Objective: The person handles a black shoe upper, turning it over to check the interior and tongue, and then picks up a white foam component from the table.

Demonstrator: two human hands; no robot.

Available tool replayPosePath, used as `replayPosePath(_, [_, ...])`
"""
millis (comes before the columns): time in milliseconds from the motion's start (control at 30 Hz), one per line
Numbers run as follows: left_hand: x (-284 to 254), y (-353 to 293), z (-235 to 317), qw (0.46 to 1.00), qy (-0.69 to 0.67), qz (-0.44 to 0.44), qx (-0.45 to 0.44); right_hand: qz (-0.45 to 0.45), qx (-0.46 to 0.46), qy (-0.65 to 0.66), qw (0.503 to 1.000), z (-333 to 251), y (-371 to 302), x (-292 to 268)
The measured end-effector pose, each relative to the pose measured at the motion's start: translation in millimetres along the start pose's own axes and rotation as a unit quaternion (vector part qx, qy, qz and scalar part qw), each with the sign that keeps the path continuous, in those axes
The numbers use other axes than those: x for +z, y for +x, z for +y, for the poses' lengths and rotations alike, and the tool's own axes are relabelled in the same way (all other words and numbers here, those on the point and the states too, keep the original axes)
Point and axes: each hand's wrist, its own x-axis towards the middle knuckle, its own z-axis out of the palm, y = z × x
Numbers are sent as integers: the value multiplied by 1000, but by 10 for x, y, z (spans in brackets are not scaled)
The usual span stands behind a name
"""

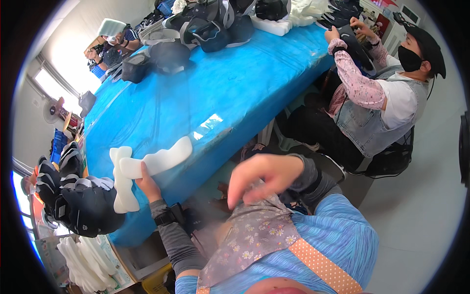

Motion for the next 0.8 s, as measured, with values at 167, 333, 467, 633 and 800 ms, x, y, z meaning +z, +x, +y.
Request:
replayPosePath(167, [-28,-4,36,999,-3,-30,-31,-102,-261,147,949,-242,353,631])
replayPosePath(333, [18,-8,54,999,28,-22,-9,-128,-318,214,915,-176,451,908])
replayPosePath(467, [-1,16,60,999,19,-17,-35,-98,-362,172,911,-179,527,899])
replayPosePath(633, [-13,9,76,999,40,-4,-33,-97,-354,223,903,-165,552,930])
replayPosePath(800, [-6,2,133,996,77,5,-47,-135,-313,261,903,-64,604,820])
